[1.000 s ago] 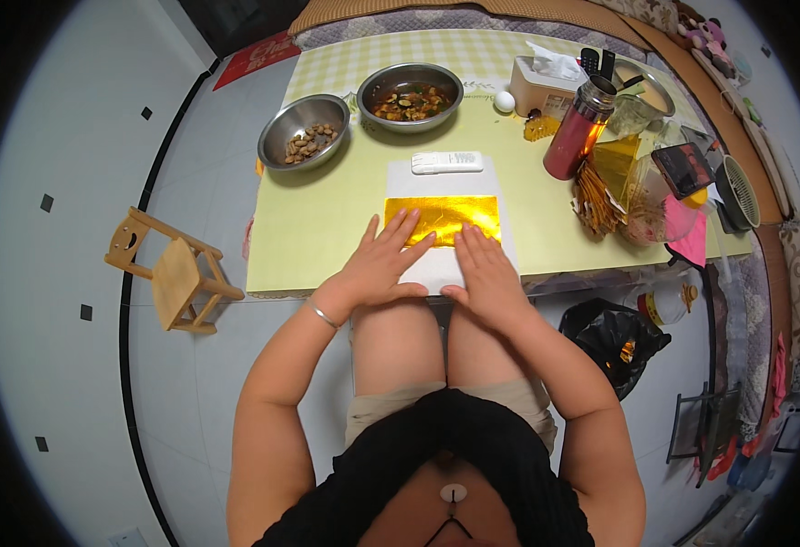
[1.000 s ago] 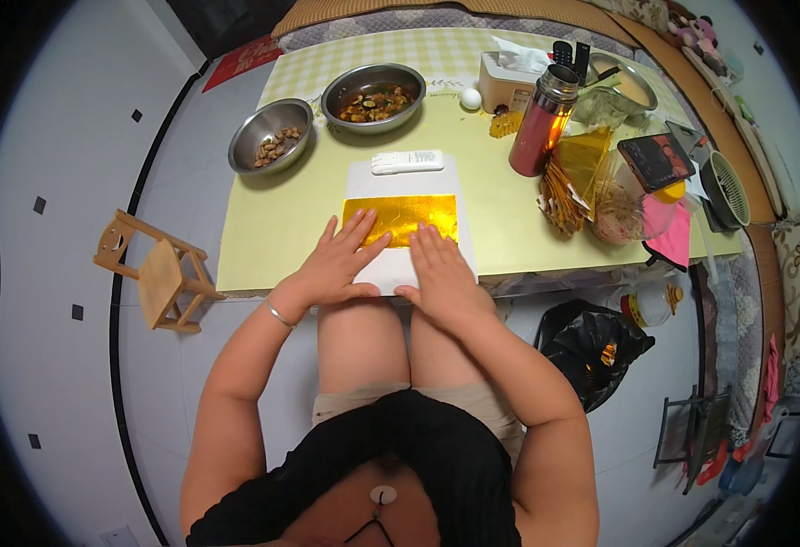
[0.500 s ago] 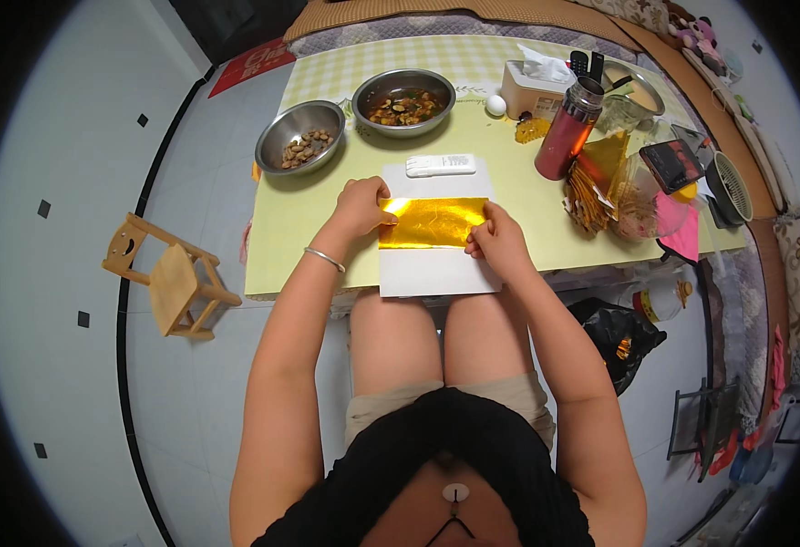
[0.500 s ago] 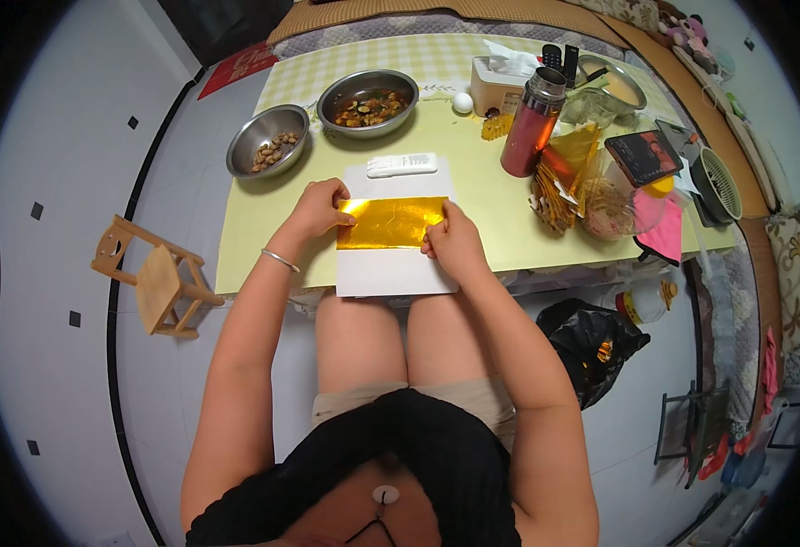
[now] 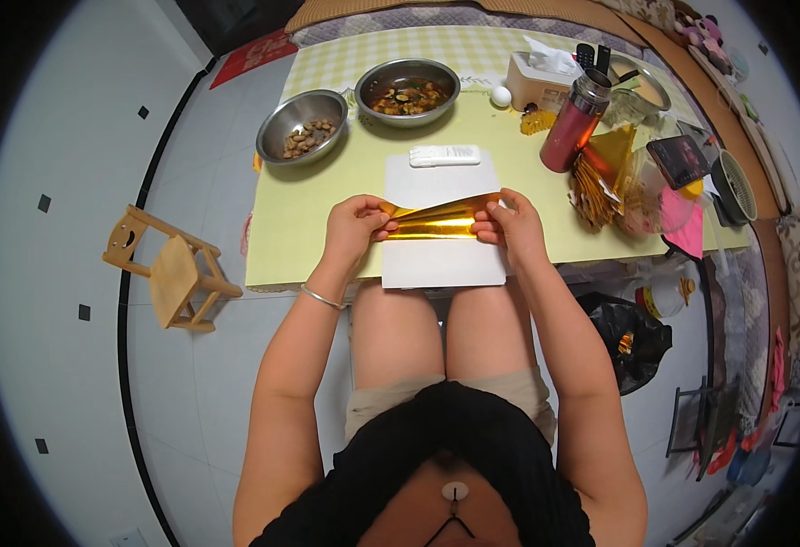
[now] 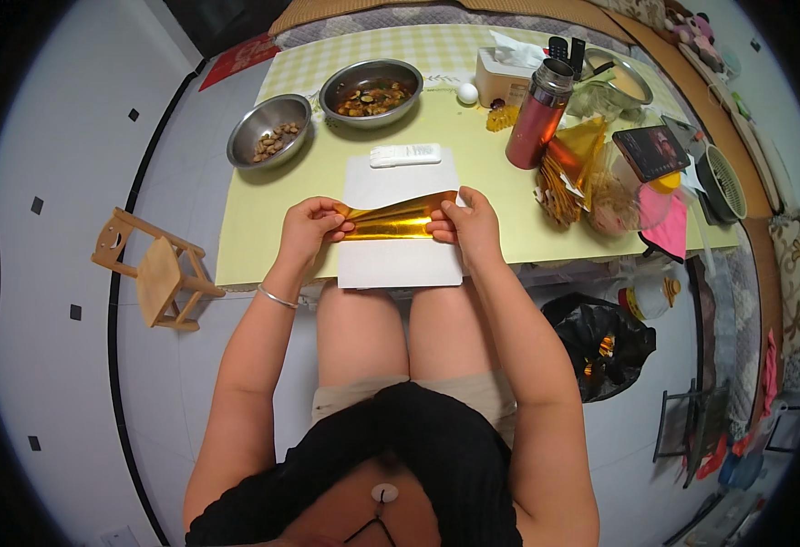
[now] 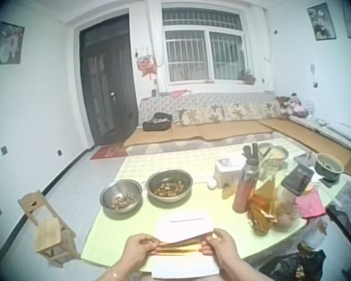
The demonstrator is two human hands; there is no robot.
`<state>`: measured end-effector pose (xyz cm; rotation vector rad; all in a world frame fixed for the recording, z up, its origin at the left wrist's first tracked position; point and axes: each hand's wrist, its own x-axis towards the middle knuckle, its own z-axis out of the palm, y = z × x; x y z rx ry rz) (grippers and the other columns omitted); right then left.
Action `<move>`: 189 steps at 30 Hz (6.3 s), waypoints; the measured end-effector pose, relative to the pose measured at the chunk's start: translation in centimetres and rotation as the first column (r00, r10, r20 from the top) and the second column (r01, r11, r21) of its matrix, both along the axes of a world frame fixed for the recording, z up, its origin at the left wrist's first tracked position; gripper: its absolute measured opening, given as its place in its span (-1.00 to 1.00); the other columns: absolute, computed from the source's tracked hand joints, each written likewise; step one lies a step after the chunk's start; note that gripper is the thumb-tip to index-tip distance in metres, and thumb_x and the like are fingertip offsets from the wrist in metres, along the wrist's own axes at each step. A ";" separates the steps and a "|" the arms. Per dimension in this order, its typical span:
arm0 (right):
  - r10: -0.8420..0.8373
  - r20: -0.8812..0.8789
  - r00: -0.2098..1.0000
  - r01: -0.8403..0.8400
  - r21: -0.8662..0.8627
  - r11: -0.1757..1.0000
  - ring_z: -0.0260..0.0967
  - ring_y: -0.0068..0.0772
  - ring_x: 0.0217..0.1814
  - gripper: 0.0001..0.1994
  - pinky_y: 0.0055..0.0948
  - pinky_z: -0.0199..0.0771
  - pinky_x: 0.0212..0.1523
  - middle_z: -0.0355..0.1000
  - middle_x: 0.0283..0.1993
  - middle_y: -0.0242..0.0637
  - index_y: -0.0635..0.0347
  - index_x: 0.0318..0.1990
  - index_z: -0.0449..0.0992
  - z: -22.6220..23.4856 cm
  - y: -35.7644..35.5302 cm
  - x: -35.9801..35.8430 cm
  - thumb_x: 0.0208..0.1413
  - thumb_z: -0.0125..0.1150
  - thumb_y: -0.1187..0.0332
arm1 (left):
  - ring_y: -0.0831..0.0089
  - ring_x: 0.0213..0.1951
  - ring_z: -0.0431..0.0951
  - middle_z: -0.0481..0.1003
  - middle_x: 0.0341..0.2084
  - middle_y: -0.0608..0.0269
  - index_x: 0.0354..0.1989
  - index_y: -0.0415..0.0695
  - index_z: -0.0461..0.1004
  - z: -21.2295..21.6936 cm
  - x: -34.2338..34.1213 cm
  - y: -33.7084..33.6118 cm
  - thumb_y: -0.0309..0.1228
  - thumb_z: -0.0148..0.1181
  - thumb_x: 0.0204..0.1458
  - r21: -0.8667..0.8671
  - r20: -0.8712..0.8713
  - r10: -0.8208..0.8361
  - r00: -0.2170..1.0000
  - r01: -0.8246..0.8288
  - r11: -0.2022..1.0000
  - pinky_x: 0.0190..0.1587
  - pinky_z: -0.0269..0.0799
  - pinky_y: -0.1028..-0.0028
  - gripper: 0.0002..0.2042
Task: The person sits on the floor and folds multiple sheets of gold-colored paper into triangular shapes. They repeatedly pick up a sheet, fold it in half, and then fold the corners to form a triangle, placing the finished items on a pile to the right.
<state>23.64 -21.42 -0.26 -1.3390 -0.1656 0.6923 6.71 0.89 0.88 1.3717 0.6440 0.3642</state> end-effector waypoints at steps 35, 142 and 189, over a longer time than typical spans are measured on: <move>0.443 0.630 0.638 0.208 -0.695 0.689 0.52 -0.29 -0.44 -0.88 -0.25 0.50 -0.38 0.55 -0.48 -0.22 0.27 -0.40 0.50 0.6 -2.4 -0.7 0.08 0.26 0.42 | 0.20 -0.25 0.53 0.52 -0.26 0.05 -0.36 -0.19 0.58 -1.3 -0.7 -1.7 -0.53 0.37 -0.18 0.813 -0.258 0.035 0.966 0.197 0.547 -0.18 0.48 0.31 -0.83; 0.363 0.825 0.434 0.289 -0.509 0.811 0.46 -0.16 -0.21 -0.75 -0.19 0.47 -0.21 0.46 -0.38 -0.26 0.14 -0.47 0.56 -1.0 1.0 2.1 0.00 0.45 0.19 | -0.08 0.36 0.28 0.35 0.30 -0.14 0.24 -0.32 0.39 -1.6 0.9 -7.1 -0.10 0.31 0.08 0.954 -0.267 -0.301 0.916 0.295 0.054 0.41 0.14 -0.01 -0.35; 0.513 0.716 0.474 -0.065 -0.553 0.831 0.48 -0.12 -0.16 -0.80 -0.21 0.50 -0.13 0.53 -0.26 -0.22 0.17 -0.37 0.62 1.2 -0.2 0.6 0.05 0.40 0.23 | 0.10 -0.37 0.48 0.45 -0.43 0.04 -0.58 -0.25 0.48 -3.3 3.1 -9.3 -0.45 0.39 -0.08 0.878 0.099 0.016 0.995 -0.095 0.469 -0.30 0.40 0.22 -0.80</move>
